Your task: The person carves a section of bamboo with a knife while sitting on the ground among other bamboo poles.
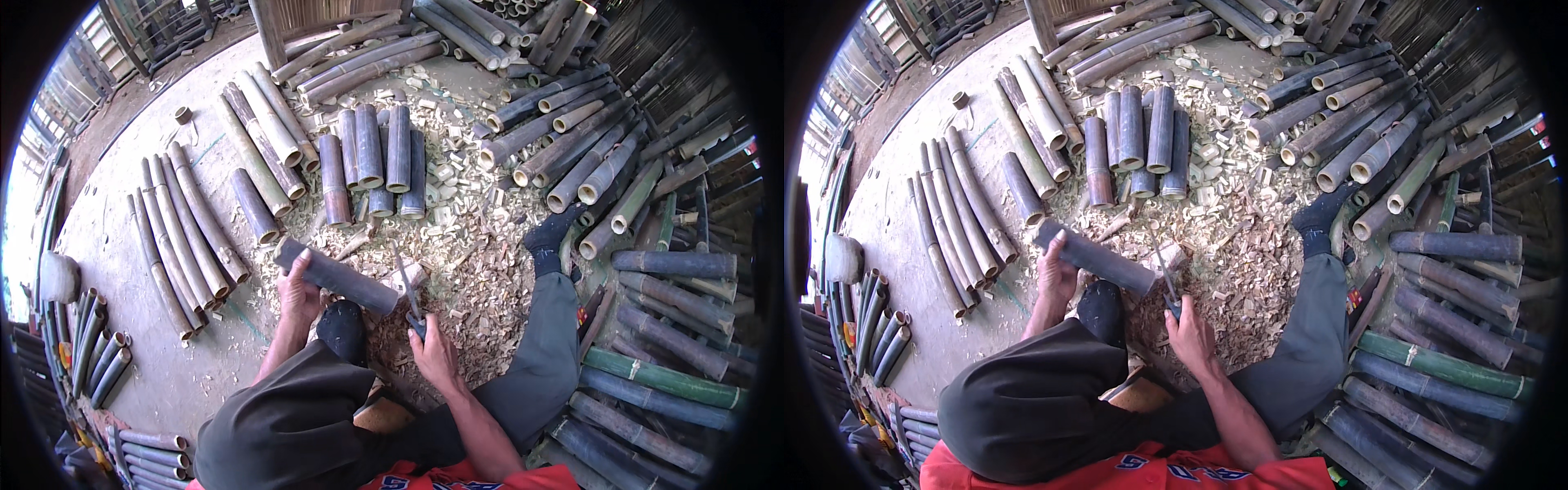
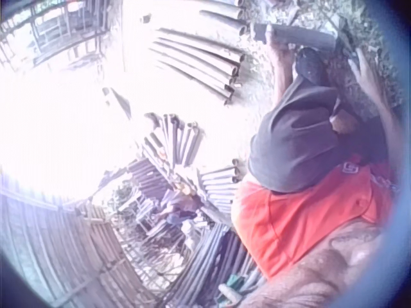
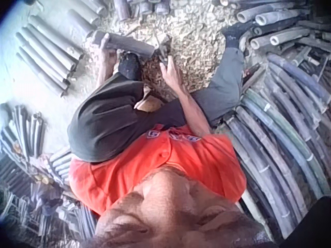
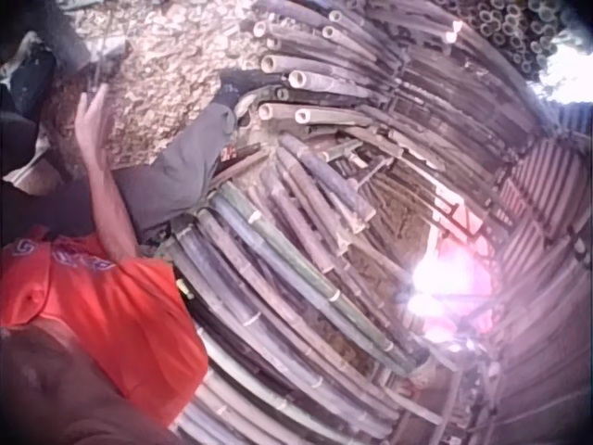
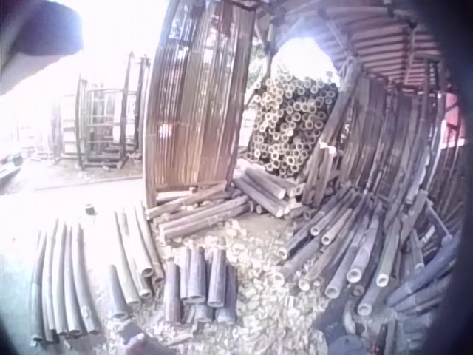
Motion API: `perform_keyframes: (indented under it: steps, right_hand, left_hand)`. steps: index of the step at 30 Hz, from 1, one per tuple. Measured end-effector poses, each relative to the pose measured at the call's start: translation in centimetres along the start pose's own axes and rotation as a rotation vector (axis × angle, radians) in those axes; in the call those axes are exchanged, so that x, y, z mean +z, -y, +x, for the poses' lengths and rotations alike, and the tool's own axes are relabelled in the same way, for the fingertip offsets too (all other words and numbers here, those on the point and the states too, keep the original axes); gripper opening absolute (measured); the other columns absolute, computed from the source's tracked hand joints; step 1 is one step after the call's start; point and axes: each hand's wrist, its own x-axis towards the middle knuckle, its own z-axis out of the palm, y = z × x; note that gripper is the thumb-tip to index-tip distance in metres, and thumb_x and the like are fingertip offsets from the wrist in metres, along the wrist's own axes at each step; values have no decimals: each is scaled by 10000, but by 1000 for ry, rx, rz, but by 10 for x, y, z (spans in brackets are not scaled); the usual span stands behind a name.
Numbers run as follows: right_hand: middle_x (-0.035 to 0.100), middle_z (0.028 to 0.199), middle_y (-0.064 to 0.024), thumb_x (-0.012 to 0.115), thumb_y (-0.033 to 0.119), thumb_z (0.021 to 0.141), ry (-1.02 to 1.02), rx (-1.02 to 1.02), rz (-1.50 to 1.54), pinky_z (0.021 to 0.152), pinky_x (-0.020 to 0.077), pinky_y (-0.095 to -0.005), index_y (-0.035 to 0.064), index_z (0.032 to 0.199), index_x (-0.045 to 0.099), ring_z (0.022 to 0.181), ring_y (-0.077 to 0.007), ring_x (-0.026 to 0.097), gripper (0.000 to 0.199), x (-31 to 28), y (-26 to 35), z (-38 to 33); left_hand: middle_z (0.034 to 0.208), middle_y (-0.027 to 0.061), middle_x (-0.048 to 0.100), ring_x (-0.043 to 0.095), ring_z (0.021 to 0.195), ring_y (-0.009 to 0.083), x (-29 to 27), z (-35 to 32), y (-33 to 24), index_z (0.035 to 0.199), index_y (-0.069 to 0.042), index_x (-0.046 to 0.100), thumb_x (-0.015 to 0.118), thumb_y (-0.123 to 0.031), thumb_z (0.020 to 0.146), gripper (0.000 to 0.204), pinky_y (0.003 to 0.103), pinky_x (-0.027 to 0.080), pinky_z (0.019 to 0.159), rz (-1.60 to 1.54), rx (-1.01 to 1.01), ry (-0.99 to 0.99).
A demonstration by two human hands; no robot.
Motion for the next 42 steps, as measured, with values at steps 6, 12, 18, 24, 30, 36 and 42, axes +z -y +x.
perform_keyframes:
  steps: [6, 12, 18, 24, 30, 36, 42]
  right_hand:
    - [731, 1001, -281, 614, 338, 1064, -46, -165, 17, 691, 571, -563, 20, 1327, 499, 851, -489, 724, 428, -17, 40, -2]
    - [729, 970, -279, 622, 317, 1061, 49, -83, -145, 689, 581, -549, 25, 1202, 500, 838, -479, 734, 347, 6, 9, 11]
    - [727, 1010, -260, 620, 319, 1062, -45, -234, 81, 692, 585, -539, 37, 1165, 494, 836, -460, 737, 325, -36, 57, -2]
    - [741, 958, -259, 622, 331, 1053, 180, 82, -239, 699, 575, -583, 32, 1219, 488, 892, -491, 728, 367, -6, 13, 27]
    - [718, 844, -230, 668, 301, 1036, -137, -344, 145, 642, 562, -542, 29, 1160, 520, 790, -464, 736, 334, -35, 62, 0]
    - [701, 784, -223, 644, 299, 1054, 150, 32, -173, 605, 552, -547, 42, 1142, 500, 740, -470, 717, 308, -1, -3, 25]
    - [717, 858, -249, 644, 316, 1055, -97, -363, 148, 621, 555, -556, 29, 1146, 498, 779, -484, 723, 335, -31, 52, 4]
  left_hand:
    - [1033, 138, 701, 731, 909, 300, -13, 5, 6, 1217, -37, 556, 845, -133, 905, 436, 478, 625, 833, 6, -33, -156]
    - [1026, 148, 712, 729, 914, 292, -13, 8, 8, 1201, -17, 565, 829, -103, 912, 401, 460, 623, 840, 78, 55, -127]
    - [1035, 159, 724, 714, 980, 271, -21, 11, -2, 1173, 8, 639, 836, -110, 898, 358, 444, 586, 934, 40, 18, 49]
    - [1113, 176, 710, 710, 1006, 273, -18, 17, 5, 1198, 43, 628, 835, -99, 888, 398, 449, 587, 936, 113, 51, 83]
    - [1076, 143, 722, 728, 946, 255, -20, 9, -10, 1200, 74, 639, 852, -119, 880, 430, 437, 610, 854, 212, 53, 61]
    - [1040, 133, 726, 731, 903, 261, -12, 6, -5, 1198, 65, 647, 837, -130, 895, 407, 424, 616, 843, 261, 66, 85]
    - [1045, 106, 724, 724, 926, 243, -27, 15, -22, 1165, 2, 661, 832, -194, 905, 368, 463, 623, 820, 366, -71, 128]
